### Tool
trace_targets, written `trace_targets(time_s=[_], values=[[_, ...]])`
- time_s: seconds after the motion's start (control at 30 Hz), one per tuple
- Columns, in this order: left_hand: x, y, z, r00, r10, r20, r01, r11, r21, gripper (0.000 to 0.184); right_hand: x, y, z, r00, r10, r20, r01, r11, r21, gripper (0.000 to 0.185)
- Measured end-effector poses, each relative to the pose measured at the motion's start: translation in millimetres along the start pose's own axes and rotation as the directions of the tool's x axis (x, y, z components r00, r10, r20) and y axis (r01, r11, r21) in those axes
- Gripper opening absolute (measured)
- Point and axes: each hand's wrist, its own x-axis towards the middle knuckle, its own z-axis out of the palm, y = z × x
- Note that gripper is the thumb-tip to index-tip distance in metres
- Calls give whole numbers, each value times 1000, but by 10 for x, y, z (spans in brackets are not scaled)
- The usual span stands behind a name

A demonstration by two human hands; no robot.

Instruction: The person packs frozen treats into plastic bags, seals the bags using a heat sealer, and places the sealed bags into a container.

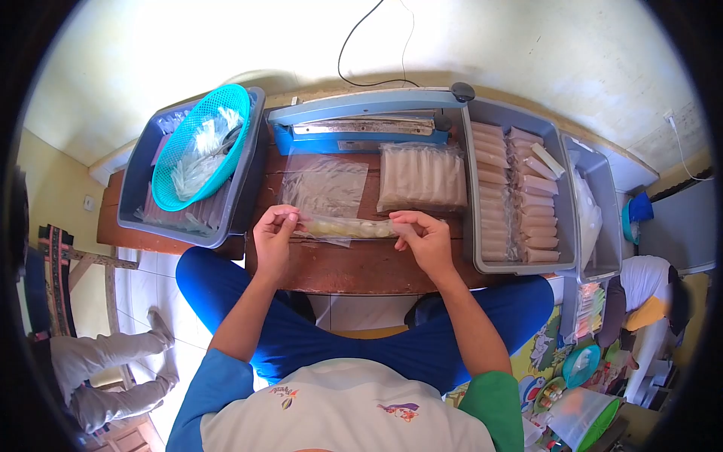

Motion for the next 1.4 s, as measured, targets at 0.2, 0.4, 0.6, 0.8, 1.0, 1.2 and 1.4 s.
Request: trace_targets(time_s=[0.2, 0.4, 0.6, 0.8, 1.0, 1.2, 1.4], values=[[1, -1, -64, 999, -22, 24, 22, 1000, -7, 8, -17, 22, 14, 992, -106, -68, 94, 983, -159, 18], [4, 17, -58, 995, -8, 97, 19, 994, -112, 10, -23, 26, 55, 979, -190, -75, 174, 967, -184, 17], [3, -22, -137, 972, 39, 233, -15, 995, -102, 32, -44, 12, 51, 983, -172, -66, 155, 966, -205, 15], [-15, 42, -86, 953, -18, 303, -17, 993, 113, 52, -61, 36, 58, 982, -167, -89, 146, 968, -204, 14], [-42, -91, -134, 938, -221, 269, 180, 969, 168, 38, -52, 106, 55, 979, -179, -97, 166, 977, -132, 12], [-35, -205, -169, 951, -197, 240, 156, 971, 179, 24, -59, 96, 58, 994, -87, -68, 89, 996, 22, 13], [-57, -158, -96, 965, -147, 216, 118, 983, 140, 21, -83, 48, 63, 994, -110, -3, 110, 993, 40, 27]])
